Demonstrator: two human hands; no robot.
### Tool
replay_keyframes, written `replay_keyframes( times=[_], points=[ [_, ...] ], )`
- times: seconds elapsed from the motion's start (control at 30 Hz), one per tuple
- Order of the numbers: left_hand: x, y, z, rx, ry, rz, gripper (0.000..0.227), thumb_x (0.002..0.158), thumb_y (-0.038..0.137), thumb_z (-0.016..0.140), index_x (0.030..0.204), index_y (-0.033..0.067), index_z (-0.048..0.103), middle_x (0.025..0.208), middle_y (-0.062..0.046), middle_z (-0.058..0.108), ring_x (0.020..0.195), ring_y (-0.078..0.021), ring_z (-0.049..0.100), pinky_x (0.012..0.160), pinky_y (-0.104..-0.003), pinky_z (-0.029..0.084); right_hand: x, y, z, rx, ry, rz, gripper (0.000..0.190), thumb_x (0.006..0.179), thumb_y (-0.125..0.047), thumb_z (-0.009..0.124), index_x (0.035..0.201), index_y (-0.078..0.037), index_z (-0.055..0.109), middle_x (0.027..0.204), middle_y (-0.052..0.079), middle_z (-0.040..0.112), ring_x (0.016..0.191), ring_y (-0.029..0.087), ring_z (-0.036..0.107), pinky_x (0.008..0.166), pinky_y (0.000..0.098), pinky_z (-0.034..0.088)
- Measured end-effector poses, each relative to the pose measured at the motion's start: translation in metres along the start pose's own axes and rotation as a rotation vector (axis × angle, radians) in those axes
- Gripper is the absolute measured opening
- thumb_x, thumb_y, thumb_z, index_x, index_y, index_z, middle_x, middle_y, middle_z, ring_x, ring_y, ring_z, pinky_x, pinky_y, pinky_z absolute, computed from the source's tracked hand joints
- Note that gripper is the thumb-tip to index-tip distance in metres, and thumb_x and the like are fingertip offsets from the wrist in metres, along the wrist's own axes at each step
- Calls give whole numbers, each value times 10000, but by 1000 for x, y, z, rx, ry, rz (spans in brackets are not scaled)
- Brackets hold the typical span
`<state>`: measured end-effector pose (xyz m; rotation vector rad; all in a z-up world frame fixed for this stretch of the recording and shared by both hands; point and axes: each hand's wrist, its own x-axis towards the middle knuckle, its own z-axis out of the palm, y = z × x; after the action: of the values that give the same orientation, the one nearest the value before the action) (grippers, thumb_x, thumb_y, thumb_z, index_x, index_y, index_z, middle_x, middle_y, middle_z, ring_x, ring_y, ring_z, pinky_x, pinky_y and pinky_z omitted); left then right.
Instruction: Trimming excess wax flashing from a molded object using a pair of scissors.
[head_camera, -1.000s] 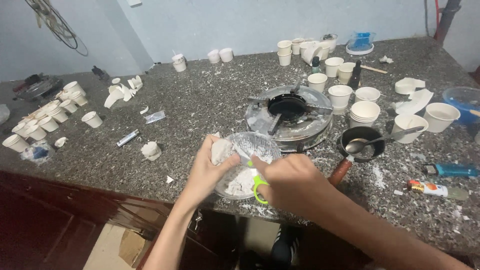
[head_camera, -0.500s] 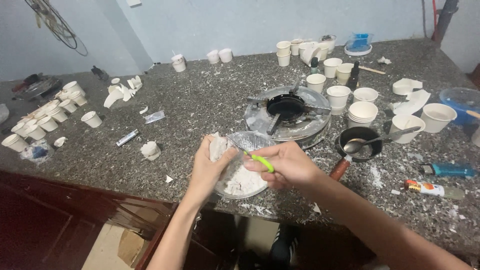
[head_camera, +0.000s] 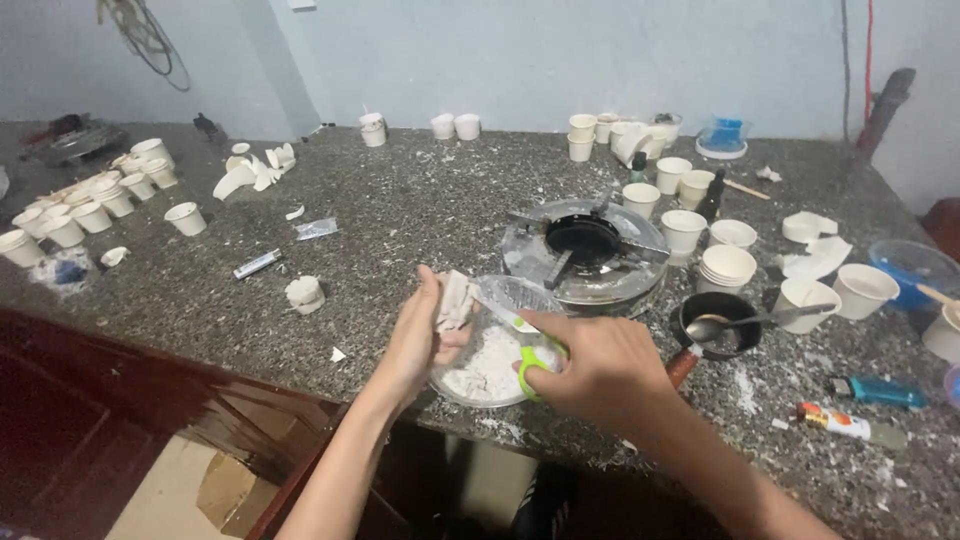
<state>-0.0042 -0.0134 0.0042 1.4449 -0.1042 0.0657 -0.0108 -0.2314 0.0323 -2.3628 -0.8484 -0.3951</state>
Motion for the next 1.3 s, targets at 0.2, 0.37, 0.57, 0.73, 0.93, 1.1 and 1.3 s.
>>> replay_keyframes(
  times=[0.2, 0.37, 0.57, 0.73, 0.93, 1.1, 1.3],
  points=[
    [3, 3, -20, -145, -135, -46, 570, 1062, 559, 225, 1028, 71, 518, 571, 17, 451, 403, -46, 347, 323, -157, 229, 1, 1, 13, -346, -231, 194, 734, 755, -473, 672, 1468, -367, 532, 1174, 74, 733, 928, 223, 746, 772, 388, 570],
    [-1, 13, -20, -53, -162, -66, 624, 968, 630, 264, 1302, 107, 328, 538, 80, 367, 398, -16, 357, 338, -128, 228, 3, 2, 18, -458, -235, 46, 687, 801, -470, 652, 1454, -291, 534, 1109, 130, 684, 752, 246, 751, 591, 435, 575],
    [-12, 31, -14, 410, -163, -106, 445, 881, 399, 666, 1164, 133, 449, 897, -44, 625, 582, -87, 525, 440, -184, 398, 2, 1, 28, -613, -247, -118, 614, 867, -315, 563, 1434, -80, 540, 651, 28, 705, 500, 248, 647, 457, 458, 501],
    [-15, 30, -11, 512, -159, -113, 494, 869, 369, 741, 1141, 145, 396, 915, -14, 470, 643, -92, 388, 534, -219, 374, 0, -16, 24, -861, -324, -306, 520, 1012, -248, 433, 1406, 76, 534, 431, -89, 585, 284, 68, 475, 217, 256, 414],
    [-10, 14, -30, 448, -168, 42, 482, 842, 411, 726, 1149, 117, 499, 937, -44, 641, 678, -94, 618, 476, -180, 483, 13, -55, -20, 283, -382, 648, 453, 808, -199, 819, 1251, -288, 836, 551, -36, 678, 442, 75, 335, 457, 248, 231],
    [-3, 10, -47, 224, -254, -55, 454, 834, 219, 788, 1173, 80, 520, 938, -66, 637, 675, -131, 629, 516, -217, 549, 9, -39, -8, 874, -237, 662, 636, 727, -187, 879, 1315, 29, 768, 406, -48, 497, 411, 61, 421, 452, 215, 372],
    [1, 13, -50, 55, -419, -72, 481, 940, 371, 660, 1260, 82, 446, 620, 57, 532, 420, -24, 370, 382, -131, 267, 10, -40, 0, 963, -140, 697, 582, 727, -97, 861, 1282, 52, 767, 442, -71, 290, 415, 71, 350, 513, 222, 406]
  ],
)
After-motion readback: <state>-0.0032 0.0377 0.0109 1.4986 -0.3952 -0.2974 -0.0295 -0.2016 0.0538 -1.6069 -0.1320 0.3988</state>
